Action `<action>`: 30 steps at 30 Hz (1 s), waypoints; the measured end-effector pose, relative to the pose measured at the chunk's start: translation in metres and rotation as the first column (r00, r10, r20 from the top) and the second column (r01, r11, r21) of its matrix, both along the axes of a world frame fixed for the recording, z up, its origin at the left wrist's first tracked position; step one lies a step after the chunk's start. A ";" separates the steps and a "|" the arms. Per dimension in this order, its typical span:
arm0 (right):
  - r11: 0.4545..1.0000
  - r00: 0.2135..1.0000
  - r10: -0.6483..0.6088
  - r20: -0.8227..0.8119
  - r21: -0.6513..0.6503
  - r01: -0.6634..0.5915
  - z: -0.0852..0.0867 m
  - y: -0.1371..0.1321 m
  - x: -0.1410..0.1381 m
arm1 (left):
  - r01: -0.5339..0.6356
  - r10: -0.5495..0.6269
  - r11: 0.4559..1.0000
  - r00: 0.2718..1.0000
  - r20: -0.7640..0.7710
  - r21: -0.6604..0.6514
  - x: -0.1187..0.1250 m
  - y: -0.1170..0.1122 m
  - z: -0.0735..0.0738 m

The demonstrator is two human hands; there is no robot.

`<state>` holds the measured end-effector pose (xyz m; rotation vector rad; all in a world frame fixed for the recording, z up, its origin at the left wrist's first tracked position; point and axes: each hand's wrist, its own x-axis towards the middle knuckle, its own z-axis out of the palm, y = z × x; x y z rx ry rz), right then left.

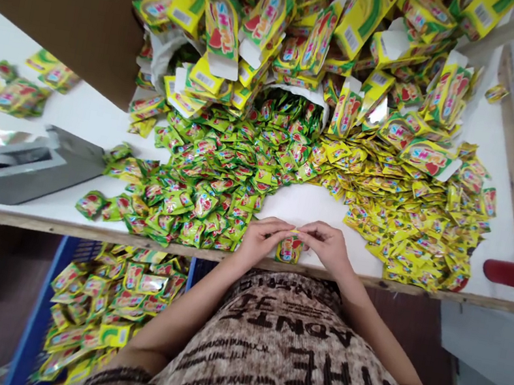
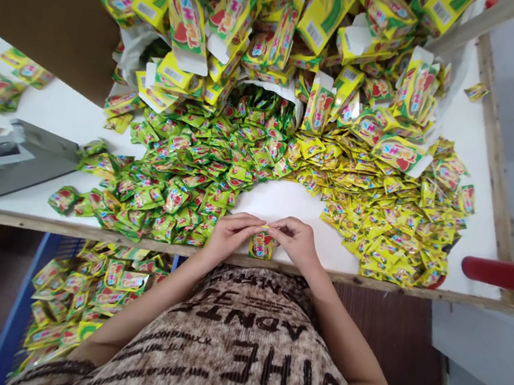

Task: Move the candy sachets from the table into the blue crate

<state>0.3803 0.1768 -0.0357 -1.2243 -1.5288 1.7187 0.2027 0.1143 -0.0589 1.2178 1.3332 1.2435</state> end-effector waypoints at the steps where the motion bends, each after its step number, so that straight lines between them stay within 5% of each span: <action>1: 0.999 1.000 -0.010 0.005 0.054 0.010 -0.001 -0.002 0.000 | -0.001 0.001 1.000 1.000 -0.011 0.020 0.000 -0.002 -0.001; 6: 0.906 0.995 0.025 0.094 0.418 -0.062 -0.007 -0.015 0.009 | -0.004 0.007 0.998 0.998 -0.056 0.060 0.004 -0.009 -0.003; 12: 0.859 0.974 0.101 0.205 0.476 -0.189 -0.003 -0.011 0.012 | 0.160 -0.155 0.986 0.981 -0.120 0.036 0.005 -0.010 -0.011; 15: 0.804 0.957 0.131 0.261 0.536 -0.256 0.011 0.045 0.007 | 0.213 -0.209 0.977 0.966 -0.153 0.016 0.006 -0.004 -0.010; 18: 0.610 0.913 -0.073 0.401 0.742 -0.278 0.020 0.124 0.007 | 0.210 -0.206 0.978 0.957 -0.202 -0.003 0.009 -0.002 -0.003; 20: 0.500 0.820 -0.168 0.547 0.764 -0.408 0.013 0.167 0.003 | 0.232 -0.226 0.973 0.955 -0.191 0.005 0.011 -0.004 0.001; 22: 0.466 0.756 -0.185 0.627 0.734 -0.494 -0.003 0.191 -0.002 | 0.241 -0.233 0.970 0.964 -0.130 0.046 0.012 -0.004 -0.001; 27: 0.390 0.675 -0.347 0.651 0.754 -0.528 -0.029 0.166 0.015 | 0.266 -0.260 0.960 0.963 -0.066 0.092 0.012 0.010 -0.014; 30: 0.373 0.626 -0.368 0.688 0.726 -0.578 -0.023 0.123 0.029 | 0.253 -0.261 0.958 0.964 0.047 0.133 0.001 0.008 0.003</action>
